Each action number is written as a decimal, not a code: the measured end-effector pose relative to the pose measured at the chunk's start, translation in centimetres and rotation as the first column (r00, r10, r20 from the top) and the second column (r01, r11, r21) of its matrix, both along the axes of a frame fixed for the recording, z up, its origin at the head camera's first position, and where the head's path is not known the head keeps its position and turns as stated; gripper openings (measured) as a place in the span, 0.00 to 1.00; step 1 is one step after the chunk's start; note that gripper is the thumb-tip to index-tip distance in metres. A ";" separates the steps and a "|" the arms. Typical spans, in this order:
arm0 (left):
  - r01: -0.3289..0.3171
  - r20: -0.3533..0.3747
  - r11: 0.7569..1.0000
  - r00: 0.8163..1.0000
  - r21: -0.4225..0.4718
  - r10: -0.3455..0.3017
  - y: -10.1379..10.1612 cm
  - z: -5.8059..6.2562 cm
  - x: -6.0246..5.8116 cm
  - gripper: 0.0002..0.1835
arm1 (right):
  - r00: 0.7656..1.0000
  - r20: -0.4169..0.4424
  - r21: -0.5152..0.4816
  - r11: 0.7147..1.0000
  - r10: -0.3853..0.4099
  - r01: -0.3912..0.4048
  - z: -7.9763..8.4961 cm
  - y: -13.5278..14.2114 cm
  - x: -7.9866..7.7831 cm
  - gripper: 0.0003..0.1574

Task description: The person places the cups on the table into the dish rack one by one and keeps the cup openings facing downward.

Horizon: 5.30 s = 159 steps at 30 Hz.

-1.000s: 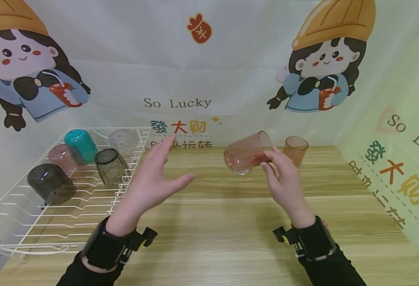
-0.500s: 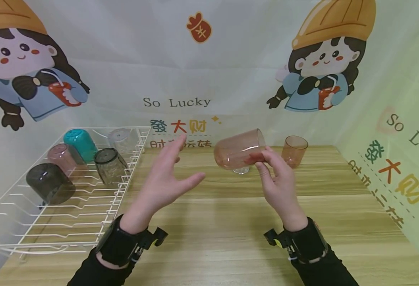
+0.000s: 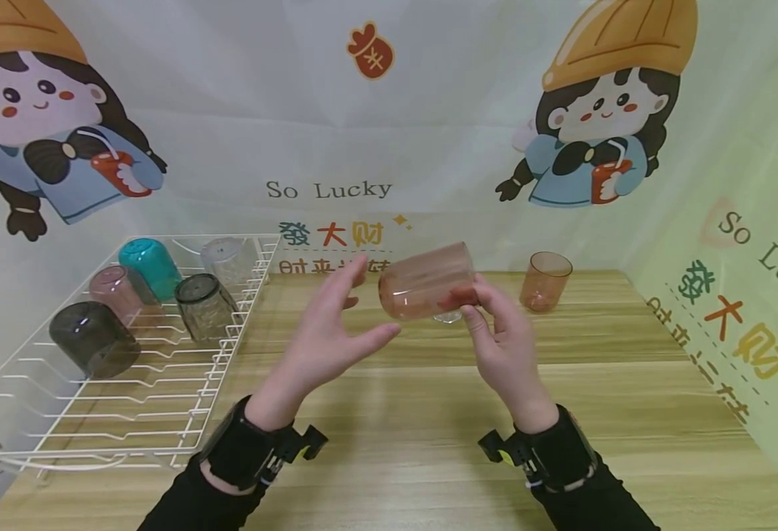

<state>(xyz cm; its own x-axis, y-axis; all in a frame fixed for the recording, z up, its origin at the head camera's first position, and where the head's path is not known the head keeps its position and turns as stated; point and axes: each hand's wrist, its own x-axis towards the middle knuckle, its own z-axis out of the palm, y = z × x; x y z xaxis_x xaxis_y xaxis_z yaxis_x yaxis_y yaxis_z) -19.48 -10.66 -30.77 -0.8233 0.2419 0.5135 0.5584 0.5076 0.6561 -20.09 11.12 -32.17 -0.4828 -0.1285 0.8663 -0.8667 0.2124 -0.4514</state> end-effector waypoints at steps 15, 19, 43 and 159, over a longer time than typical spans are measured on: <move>0.087 0.100 0.970 0.989 0.229 -0.112 1.2 -0.3 -0.1 0.47 | 0.971 0.131 -0.137 0.974 0.201 -0.183 -1.2 -0.6 0.2 0.13; 0.111 0.129 0.931 0.978 0.346 -0.165 1.6 -0.4 0.0 0.45 | 0.959 0.132 -0.176 0.958 0.250 -0.226 -1.8 -0.6 -0.1 0.13; 0.200 0.086 0.838 0.956 0.508 -0.281 0.9 0.0 0.2 0.37 | 0.951 0.166 -0.127 0.962 0.262 -0.242 -1.9 0.6 -0.3 0.17; -0.363 0.176 0.932 0.916 -0.021 0.360 -13.1 5.3 3.4 0.40 | 0.953 0.217 0.442 0.892 -0.211 0.097 -5.3 10.9 -3.9 0.47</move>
